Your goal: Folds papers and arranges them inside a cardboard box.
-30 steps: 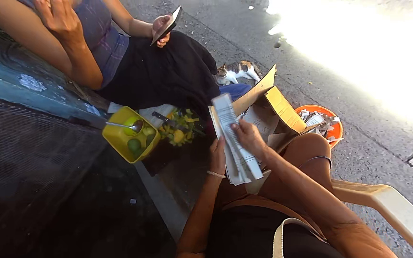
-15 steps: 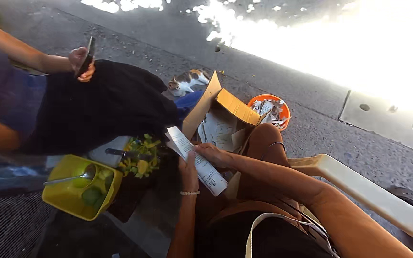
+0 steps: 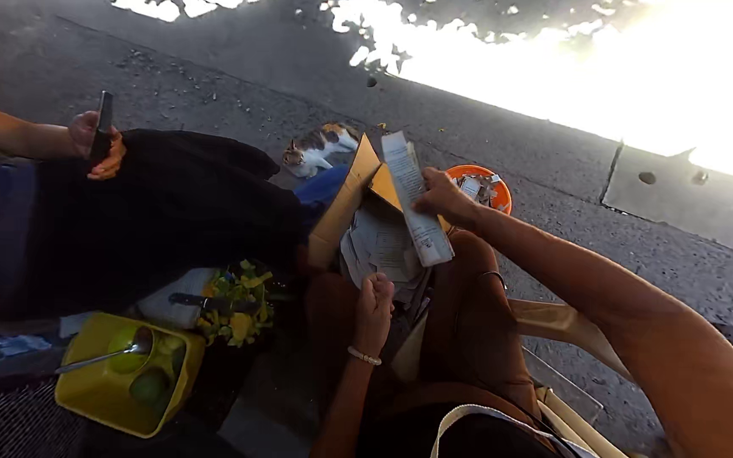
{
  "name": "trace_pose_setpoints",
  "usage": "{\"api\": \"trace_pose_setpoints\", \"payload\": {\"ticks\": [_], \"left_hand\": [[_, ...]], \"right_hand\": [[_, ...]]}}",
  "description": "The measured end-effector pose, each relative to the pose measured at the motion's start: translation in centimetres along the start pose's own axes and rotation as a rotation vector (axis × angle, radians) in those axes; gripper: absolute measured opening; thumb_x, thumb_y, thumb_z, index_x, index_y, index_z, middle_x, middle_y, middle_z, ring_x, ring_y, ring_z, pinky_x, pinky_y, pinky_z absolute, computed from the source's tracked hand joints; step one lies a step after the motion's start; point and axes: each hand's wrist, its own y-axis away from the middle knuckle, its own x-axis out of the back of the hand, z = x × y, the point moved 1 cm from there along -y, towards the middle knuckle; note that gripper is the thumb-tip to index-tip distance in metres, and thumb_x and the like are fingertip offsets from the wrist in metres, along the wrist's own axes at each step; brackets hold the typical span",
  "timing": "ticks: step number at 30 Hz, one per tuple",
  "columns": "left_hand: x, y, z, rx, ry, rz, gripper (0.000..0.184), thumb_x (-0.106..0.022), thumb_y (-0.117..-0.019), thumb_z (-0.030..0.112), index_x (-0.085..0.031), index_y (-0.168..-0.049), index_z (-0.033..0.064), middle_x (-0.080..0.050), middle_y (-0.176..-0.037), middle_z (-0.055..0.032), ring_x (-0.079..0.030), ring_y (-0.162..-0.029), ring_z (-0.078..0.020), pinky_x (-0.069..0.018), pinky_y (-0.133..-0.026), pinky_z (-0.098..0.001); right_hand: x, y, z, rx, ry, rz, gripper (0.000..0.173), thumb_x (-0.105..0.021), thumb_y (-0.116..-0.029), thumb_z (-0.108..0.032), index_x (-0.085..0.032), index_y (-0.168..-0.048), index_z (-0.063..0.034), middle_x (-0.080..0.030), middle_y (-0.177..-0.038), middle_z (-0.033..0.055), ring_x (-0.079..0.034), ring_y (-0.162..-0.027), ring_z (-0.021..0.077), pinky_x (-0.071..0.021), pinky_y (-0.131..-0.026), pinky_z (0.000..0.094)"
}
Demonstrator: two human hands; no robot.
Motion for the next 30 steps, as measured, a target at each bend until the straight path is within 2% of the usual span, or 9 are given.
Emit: {"api": "trace_pose_setpoints", "payload": {"ticks": [4,6,9,12,17,20,24,28,30], "left_hand": [[-2.0,0.0,-4.7,0.234,-0.434,-0.311,0.044,-0.054,-0.1066,0.026,-0.056,-0.136,-0.0058,-0.064,-0.127,-0.0251,-0.064,-0.118,-0.0342,-0.0487,-0.106,-0.0483],[-2.3,-0.5,-6.3,0.361,-0.653,-0.56,0.048,-0.052,-0.1079,0.033,-0.055,-0.14,-0.0021,-0.06,-0.136,-0.0249,-0.058,-0.129,-0.0367,-0.0424,-0.113,-0.0521],[-2.5,-1.2,-7.5,0.447,-0.789,-0.73,0.052,-0.048,-0.1083,0.04,-0.055,-0.141,0.0008,-0.06,-0.137,-0.0239,-0.058,-0.129,-0.0379,-0.0435,-0.111,-0.0552],[-2.1,-1.5,-7.8,0.464,-0.74,-0.69,0.052,-0.049,-0.1082,0.04,-0.055,-0.141,0.0002,-0.059,-0.139,-0.0231,-0.057,-0.13,-0.0361,-0.0432,-0.112,-0.0527],[-1.6,-1.6,-7.9,0.504,-0.694,-0.637,0.051,-0.048,-0.1084,0.04,-0.054,-0.142,0.0012,-0.059,-0.139,-0.023,-0.058,-0.129,-0.036,-0.0444,-0.111,-0.0527],[-1.5,-1.4,-7.4,0.517,-0.678,-0.65,0.051,-0.046,-0.109,0.039,-0.054,-0.141,0.0004,-0.059,-0.137,-0.0234,-0.058,-0.128,-0.0363,-0.0448,-0.11,-0.0529],[-1.1,-0.7,-6.1,0.519,-0.663,-0.613,0.051,-0.046,-0.109,0.041,-0.055,-0.14,0.001,-0.059,-0.137,-0.0225,-0.059,-0.126,-0.0366,-0.0463,-0.107,-0.0541],[-1.0,0.7,-6.4,0.469,-0.555,-0.535,0.05,-0.047,-0.109,0.039,-0.056,-0.139,0.0004,-0.06,-0.135,-0.0226,-0.06,-0.126,-0.036,-0.0463,-0.108,-0.0533],[-0.9,1.1,-7.0,0.49,-0.537,-0.574,0.051,-0.046,-0.1092,0.039,-0.055,-0.138,-0.0015,-0.06,-0.134,-0.0246,-0.059,-0.126,-0.0379,-0.0457,-0.108,-0.0544]], "right_hand": [[9.3,-5.1,5.5,-0.124,0.036,0.358,0.065,-0.075,-0.0696,0.009,-0.05,-0.129,0.0002,-0.065,-0.11,0.0269,-0.068,-0.093,0.0405,-0.0565,-0.076,0.0607],[11.8,-6.1,9.5,-0.268,-0.029,0.458,0.063,-0.073,-0.0704,0.011,-0.05,-0.129,0.0012,-0.063,-0.112,0.0274,-0.066,-0.095,0.0395,-0.0558,-0.076,0.0594],[13.2,-6.8,15.4,-0.454,-0.227,0.529,0.056,-0.066,-0.0717,0.015,-0.056,-0.124,-0.0018,-0.064,-0.107,0.0194,-0.064,-0.085,0.0276,-0.0559,-0.068,0.0485],[13.5,-7.6,19.9,-0.591,-0.242,0.525,0.047,-0.065,-0.0732,0.014,-0.058,-0.118,0.0016,-0.063,-0.103,0.0207,-0.062,-0.083,0.0285,-0.0548,-0.068,0.0495],[14.0,-8.2,23.3,-0.546,-0.271,0.508,0.044,-0.064,-0.0782,0.012,-0.057,-0.119,-0.0025,-0.063,-0.1,0.0148,-0.062,-0.079,0.0218,-0.0545,-0.066,0.0426],[14.1,-8.5,25.4,-0.567,-0.204,0.499,0.05,-0.065,-0.0844,0.008,-0.053,-0.132,-0.0022,-0.063,-0.112,0.0175,-0.064,-0.089,0.0244,-0.0558,-0.075,0.046],[13.1,-8.1,26.8,-0.804,0.323,0.303,0.057,-0.071,-0.0921,-0.017,-0.05,-0.139,0.0074,-0.05,-0.14,0.0337,-0.055,-0.125,0.0462,-0.0474,-0.096,0.0652],[11.6,-9.1,22.1,-0.47,0.332,0.33,0.036,-0.061,-0.0951,-0.007,-0.06,-0.129,0.005,-0.062,-0.123,0.031,-0.063,-0.104,0.0421,-0.0515,-0.088,0.0602],[10.0,-9.5,17.2,-0.174,0.437,0.334,0.03,-0.055,-0.0997,-0.007,-0.063,-0.125,0.007,-0.064,-0.12,0.0316,-0.065,-0.107,0.0446,-0.0496,-0.095,0.0632]]}}
